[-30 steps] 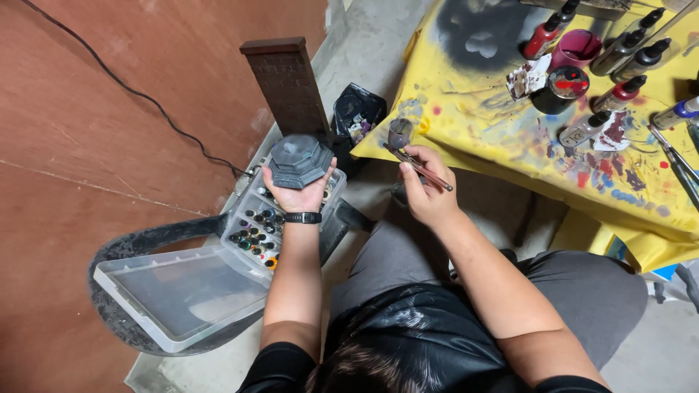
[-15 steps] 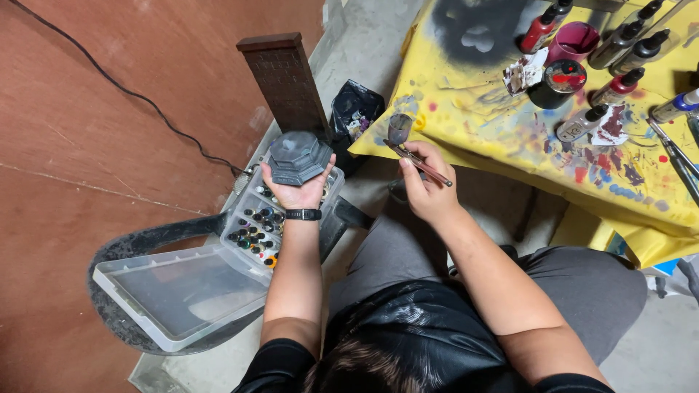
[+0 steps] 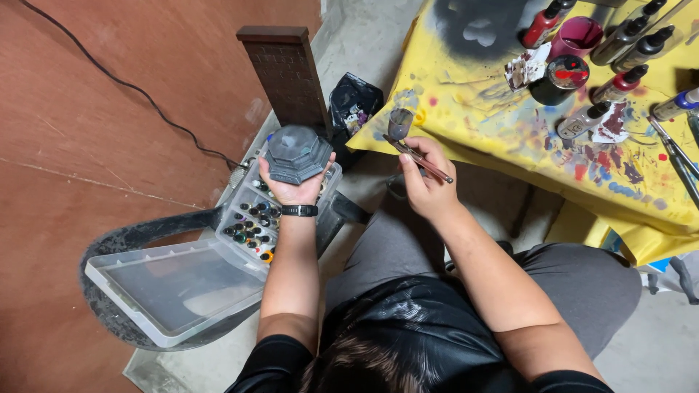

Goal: Using an airbrush to apply paint to a miniature base that resembles a brick wall section.

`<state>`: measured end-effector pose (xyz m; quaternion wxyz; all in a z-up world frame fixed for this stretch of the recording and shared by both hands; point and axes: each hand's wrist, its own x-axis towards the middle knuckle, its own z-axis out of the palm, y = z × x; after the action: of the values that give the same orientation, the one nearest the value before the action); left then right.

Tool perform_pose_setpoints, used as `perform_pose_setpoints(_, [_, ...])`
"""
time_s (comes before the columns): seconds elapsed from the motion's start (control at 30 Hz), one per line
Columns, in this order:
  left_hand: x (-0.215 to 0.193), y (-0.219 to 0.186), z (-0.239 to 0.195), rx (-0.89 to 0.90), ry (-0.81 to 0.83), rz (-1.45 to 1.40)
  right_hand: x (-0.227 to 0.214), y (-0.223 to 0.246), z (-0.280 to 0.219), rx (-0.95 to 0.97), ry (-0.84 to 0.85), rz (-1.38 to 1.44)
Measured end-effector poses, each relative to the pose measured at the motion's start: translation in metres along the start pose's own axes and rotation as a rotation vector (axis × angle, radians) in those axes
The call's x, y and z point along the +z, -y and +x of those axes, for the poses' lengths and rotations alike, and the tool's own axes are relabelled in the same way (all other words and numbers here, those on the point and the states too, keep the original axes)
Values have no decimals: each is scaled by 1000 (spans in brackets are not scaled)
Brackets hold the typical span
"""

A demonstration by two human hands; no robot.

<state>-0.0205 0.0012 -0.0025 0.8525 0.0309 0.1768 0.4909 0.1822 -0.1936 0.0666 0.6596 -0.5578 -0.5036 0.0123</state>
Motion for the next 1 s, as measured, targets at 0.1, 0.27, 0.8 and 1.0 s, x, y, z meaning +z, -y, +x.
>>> perform_pose_setpoints(0.1, [3, -1, -4, -4, -5, 29, -1, 1, 0, 0, 7, -2])
perform_pose_setpoints(0.27, [7, 1, -10, 8, 6, 24, -1, 0, -1, 9, 5, 12])
perform_pose_setpoints(0.8, [16, -10, -47, 168, 73, -52, -52, -56, -13, -230, -200, 80])
perform_pose_setpoints(1.0, [3, -41, -49, 189, 172, 55, -96, -41, -24, -213, -229, -17])
